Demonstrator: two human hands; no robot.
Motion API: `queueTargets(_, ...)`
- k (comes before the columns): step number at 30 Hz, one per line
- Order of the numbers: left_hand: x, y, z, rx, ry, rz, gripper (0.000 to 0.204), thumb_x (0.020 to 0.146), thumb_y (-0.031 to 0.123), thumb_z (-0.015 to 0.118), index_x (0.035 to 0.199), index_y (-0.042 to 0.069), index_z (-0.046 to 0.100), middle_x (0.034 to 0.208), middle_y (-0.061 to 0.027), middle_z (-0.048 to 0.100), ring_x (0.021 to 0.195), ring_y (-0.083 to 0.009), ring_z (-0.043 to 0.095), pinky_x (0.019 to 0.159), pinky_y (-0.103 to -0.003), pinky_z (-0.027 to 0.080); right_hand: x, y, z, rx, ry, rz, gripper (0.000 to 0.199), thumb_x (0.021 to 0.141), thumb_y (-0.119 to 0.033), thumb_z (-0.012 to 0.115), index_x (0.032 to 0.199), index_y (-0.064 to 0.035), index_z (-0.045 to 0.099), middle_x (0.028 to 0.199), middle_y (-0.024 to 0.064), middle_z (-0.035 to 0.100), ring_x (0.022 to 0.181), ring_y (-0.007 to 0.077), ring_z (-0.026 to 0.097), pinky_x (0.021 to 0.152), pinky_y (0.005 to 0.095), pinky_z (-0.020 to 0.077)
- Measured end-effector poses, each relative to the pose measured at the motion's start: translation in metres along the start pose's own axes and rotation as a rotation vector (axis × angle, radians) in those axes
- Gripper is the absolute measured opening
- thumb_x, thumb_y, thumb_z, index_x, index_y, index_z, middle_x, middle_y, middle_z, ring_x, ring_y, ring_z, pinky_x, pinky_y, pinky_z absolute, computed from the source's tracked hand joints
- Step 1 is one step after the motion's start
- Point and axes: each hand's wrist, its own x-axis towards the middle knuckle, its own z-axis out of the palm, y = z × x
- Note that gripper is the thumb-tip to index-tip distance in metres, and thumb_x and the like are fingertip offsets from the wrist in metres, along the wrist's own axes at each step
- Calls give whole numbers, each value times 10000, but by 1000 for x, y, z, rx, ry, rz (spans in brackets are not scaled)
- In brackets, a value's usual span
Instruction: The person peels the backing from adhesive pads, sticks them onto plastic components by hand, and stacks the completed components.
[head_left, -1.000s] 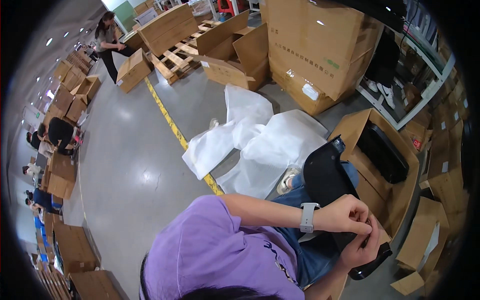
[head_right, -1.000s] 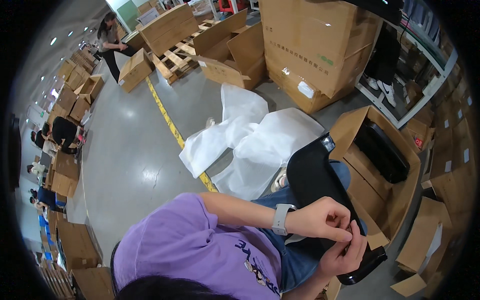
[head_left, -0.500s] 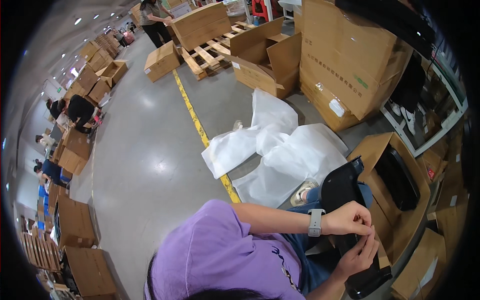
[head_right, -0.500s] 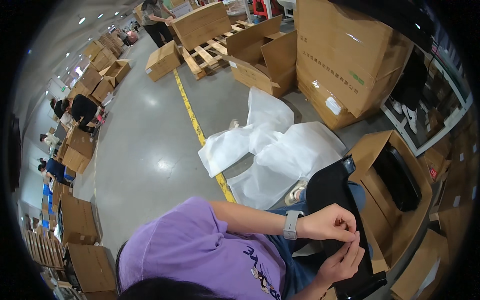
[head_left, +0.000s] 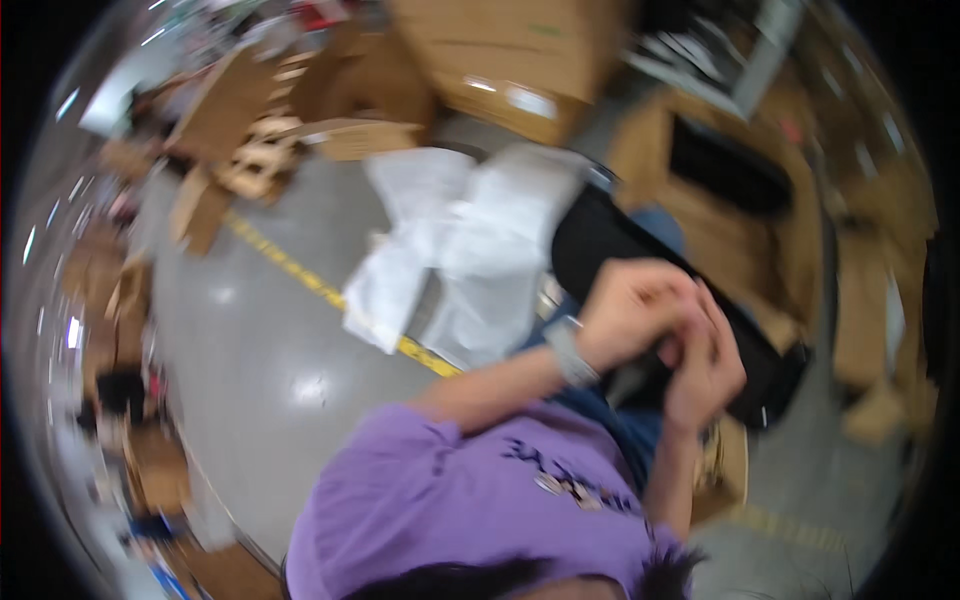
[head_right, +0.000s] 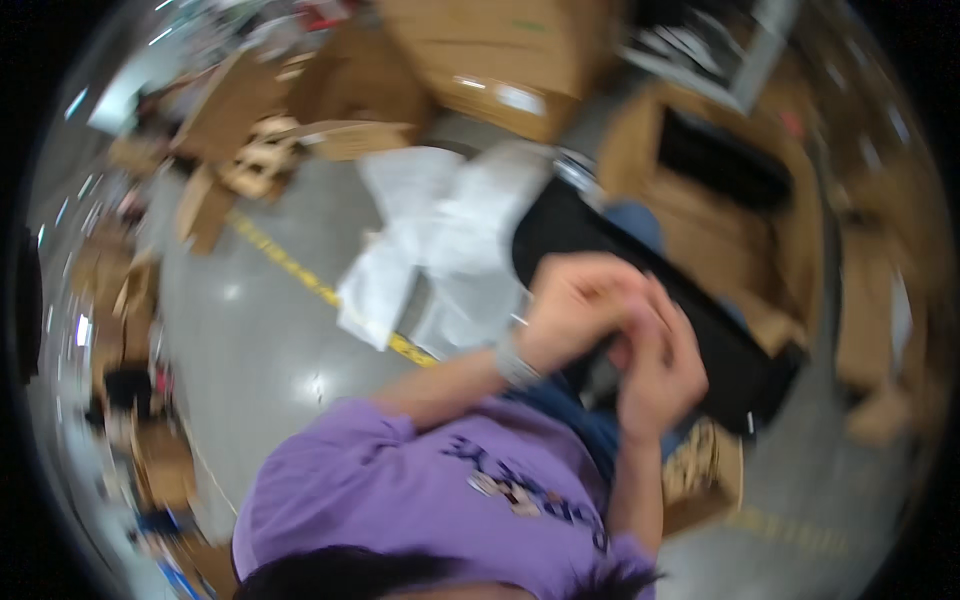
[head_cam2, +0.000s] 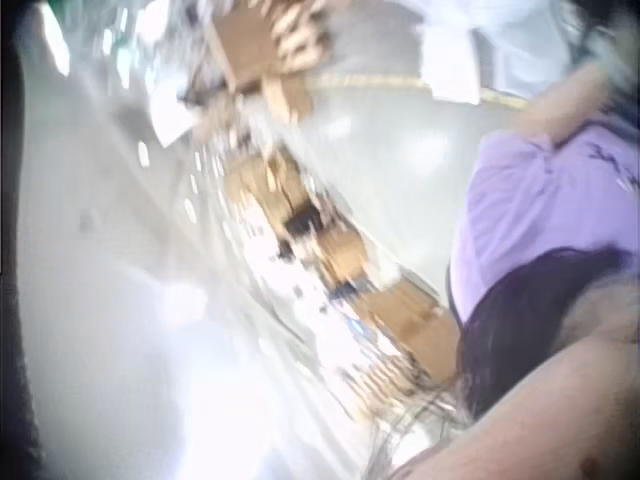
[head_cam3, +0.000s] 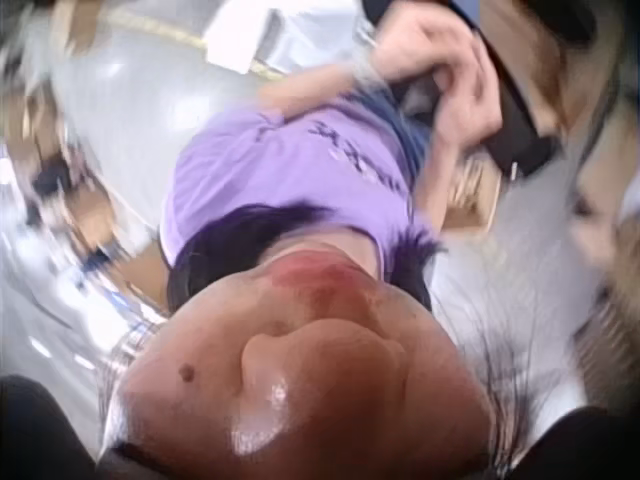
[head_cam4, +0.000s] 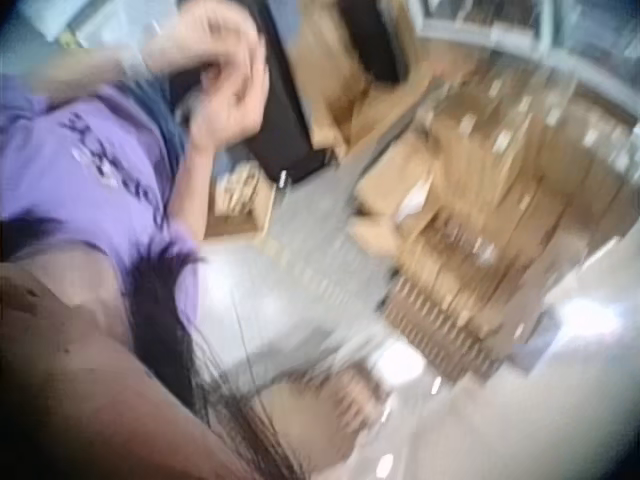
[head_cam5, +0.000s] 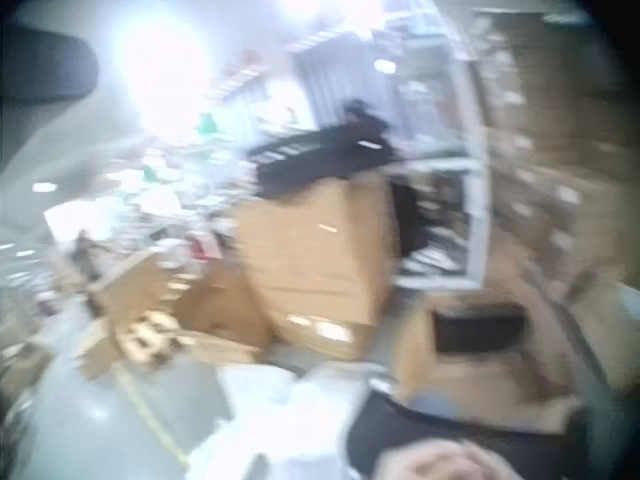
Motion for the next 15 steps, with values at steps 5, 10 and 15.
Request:
queueTargets(5,7,-3,3,91,-33,119,63,886,-15,569,930,-47,600,686,-68,608,538,-109,578,483,-216,456,3,3,-5,355,-94,-31,257,960,-117,503,1158,17,599,784,34,590,575,62,538,498,174,418)
queueTargets(10,15,-17,5,281,-61,143,14,832,-5,617,838,-16,611,613,52,499,522,12,376,464,-159,292,2,6,-24,401,-126,79,292,979,-181,474,1168,21,569,809,61,602,568,75,540,486,186,417)
queueTargets(15,12,-22,9,205,27,39,23,805,-6,624,800,2,603,617,88,456,552,23,351,495,-154,276,6,20,-35,787,-160,302,346,988,-190,418,1222,48,510,825,88,587,555,105,526,468,200,419)
